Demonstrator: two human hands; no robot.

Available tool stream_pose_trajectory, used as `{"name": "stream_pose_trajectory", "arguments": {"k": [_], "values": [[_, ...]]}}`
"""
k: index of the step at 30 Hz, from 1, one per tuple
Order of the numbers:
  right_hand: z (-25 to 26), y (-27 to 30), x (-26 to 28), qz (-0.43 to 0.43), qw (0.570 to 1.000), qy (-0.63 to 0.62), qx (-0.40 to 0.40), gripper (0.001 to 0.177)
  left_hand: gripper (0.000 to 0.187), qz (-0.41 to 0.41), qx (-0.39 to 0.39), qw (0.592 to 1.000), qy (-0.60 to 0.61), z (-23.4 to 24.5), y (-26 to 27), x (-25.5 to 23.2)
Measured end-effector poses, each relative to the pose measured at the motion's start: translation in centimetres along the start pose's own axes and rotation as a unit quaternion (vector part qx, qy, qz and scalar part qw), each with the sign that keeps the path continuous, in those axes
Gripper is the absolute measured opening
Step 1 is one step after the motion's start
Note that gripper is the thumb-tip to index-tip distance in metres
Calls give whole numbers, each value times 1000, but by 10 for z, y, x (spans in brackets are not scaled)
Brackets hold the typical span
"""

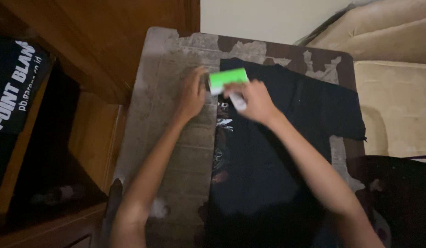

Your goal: The person uses a green lint roller to remove lint and debris from a black t-shirt laid flat on a table. They roll the tool across the front and back of the shirt, periodically adjusting the garment's position to access different areas.

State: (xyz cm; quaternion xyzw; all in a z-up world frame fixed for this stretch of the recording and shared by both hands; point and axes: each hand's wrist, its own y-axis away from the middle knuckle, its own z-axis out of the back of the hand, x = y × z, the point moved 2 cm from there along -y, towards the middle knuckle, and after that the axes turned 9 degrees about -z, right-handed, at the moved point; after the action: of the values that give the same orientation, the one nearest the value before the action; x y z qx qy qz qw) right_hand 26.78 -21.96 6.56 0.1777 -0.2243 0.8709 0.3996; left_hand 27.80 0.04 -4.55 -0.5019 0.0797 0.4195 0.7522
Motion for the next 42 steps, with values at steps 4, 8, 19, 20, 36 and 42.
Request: {"name": "stream_pose_trajectory", "arguments": {"k": [4, 8, 19, 20, 36, 42], "values": [[11, 68, 39, -46, 996, 36, 65, 46, 42, -89, 106, 987, -79, 2, -1, -25], [19, 125, 78, -53, 991, 7, 124, 56, 47, -83, 158, 980, -83, 1, -2, -34], [100, 208, 56, -143, 982, 104, 73, 46, 50, 2, 202, 939, -277, -39, -15, -56], [105, 212, 42, -190, 967, 157, 68, 54, 49, -16, 189, 928, -322, -45, -20, -66], [85, 223, -25, -293, 921, 248, 72, 25, 29, -178, 230, 948, -128, -156, -11, -189], [120, 153, -57, -272, 945, 181, -32, 26, 7, -203, 214, 937, -185, -179, -8, -179]]}}
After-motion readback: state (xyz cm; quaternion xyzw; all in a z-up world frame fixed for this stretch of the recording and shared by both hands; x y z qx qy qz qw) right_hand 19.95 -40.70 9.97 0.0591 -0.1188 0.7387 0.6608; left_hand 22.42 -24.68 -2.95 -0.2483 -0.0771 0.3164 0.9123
